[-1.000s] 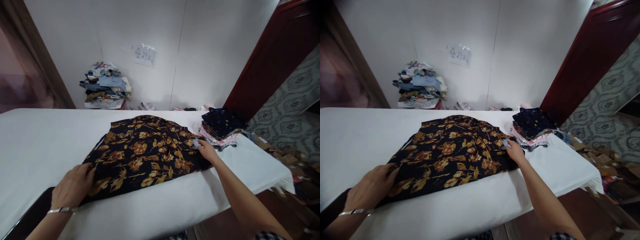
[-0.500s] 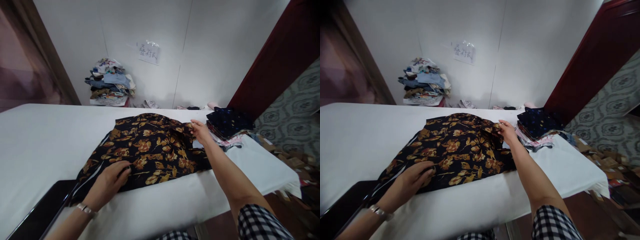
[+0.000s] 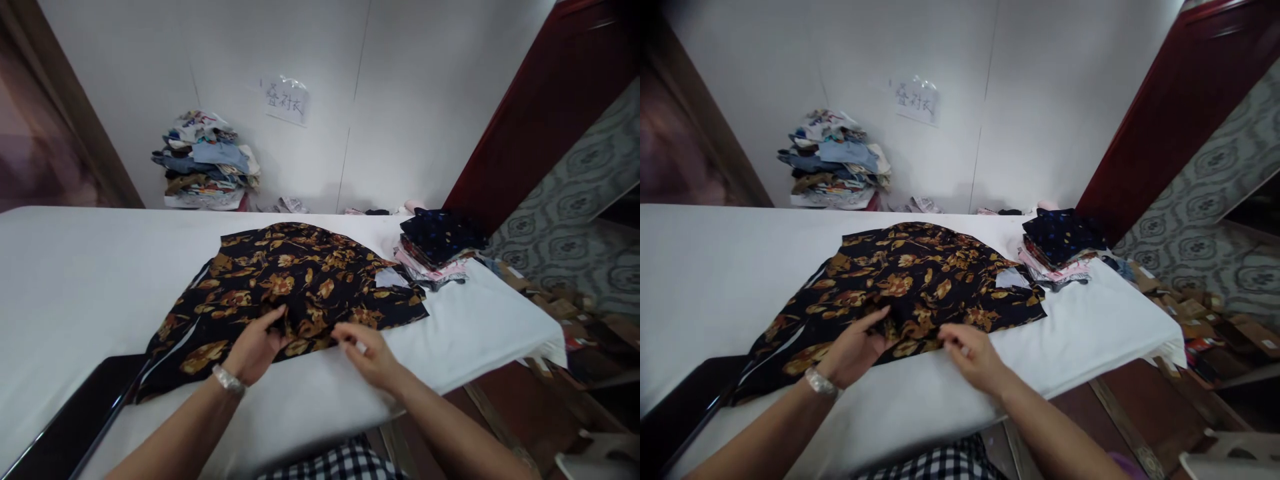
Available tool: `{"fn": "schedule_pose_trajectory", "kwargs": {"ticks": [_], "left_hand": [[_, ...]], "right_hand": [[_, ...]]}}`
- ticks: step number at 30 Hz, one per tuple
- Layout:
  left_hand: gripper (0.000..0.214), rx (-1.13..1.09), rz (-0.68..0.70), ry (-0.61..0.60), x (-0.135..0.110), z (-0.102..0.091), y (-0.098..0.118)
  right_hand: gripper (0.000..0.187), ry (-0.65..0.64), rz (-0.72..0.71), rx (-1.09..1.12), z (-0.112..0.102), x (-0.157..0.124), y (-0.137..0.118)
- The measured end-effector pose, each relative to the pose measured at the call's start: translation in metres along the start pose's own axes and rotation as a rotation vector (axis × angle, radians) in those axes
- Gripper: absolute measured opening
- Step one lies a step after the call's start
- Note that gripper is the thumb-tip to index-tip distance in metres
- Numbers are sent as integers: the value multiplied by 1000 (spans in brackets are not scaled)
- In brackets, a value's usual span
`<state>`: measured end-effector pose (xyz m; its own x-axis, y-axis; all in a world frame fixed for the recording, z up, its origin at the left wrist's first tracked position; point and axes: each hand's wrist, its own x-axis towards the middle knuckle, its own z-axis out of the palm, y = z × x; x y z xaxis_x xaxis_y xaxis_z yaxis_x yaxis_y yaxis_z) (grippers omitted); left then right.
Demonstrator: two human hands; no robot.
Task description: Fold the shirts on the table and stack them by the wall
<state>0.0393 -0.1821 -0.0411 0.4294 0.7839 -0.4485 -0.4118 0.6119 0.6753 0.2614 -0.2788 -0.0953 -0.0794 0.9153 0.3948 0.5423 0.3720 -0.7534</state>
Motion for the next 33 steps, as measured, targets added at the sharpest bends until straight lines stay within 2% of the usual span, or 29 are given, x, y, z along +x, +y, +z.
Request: {"fn": "schedule_pose_trajectory", "kwargs": {"ticks": [2, 3, 5, 7, 9, 11, 14, 16, 18, 21, 24, 27, 30, 33], "left_hand": [[23, -42, 49, 29, 2, 6, 17], [23, -65, 80, 17, 4, 12, 27], [26, -88, 156, -26, 8, 29, 49], [29, -90, 244, -83, 10, 48, 72], [30, -92, 327, -152, 10, 67, 93], [31, -83, 391, -212, 10, 83, 111], [29, -35, 444, -270, 11, 99, 128], [27, -10, 471, -312, 12, 107, 134], [25, -11, 498, -343, 14, 112, 138], [24, -51, 513, -344, 12, 115, 142], [28, -51, 499, -322, 5, 109, 138], [34, 28, 437, -341, -6, 89, 125], [33, 85, 333, -254, -16, 48, 109], [30, 129, 190, 24, -20, -12, 95]], "right_hand": [[35, 159, -3, -269, -31, 10, 26], [37, 195, 13, -399, -46, 18, 39], [44, 207, 96, -617, -69, 31, 62], [48, 193, 168, -761, -78, 39, 76], [44, 209, 174, -821, -73, 39, 81], [32, 195, 118, -781, -59, 34, 80], [26, -29, 15, -553, -37, 30, 75], [32, -160, -17, -439, -29, 35, 75], [47, -159, 11, -466, -28, 44, 76], [59, -52, 100, -637, -35, 53, 81], [57, 67, 202, -741, -43, 52, 92], [53, 196, 302, -774, -50, 41, 111], [60, 251, 344, -743, -58, 25, 132], [62, 257, 316, -684, -70, 10, 144]]}}
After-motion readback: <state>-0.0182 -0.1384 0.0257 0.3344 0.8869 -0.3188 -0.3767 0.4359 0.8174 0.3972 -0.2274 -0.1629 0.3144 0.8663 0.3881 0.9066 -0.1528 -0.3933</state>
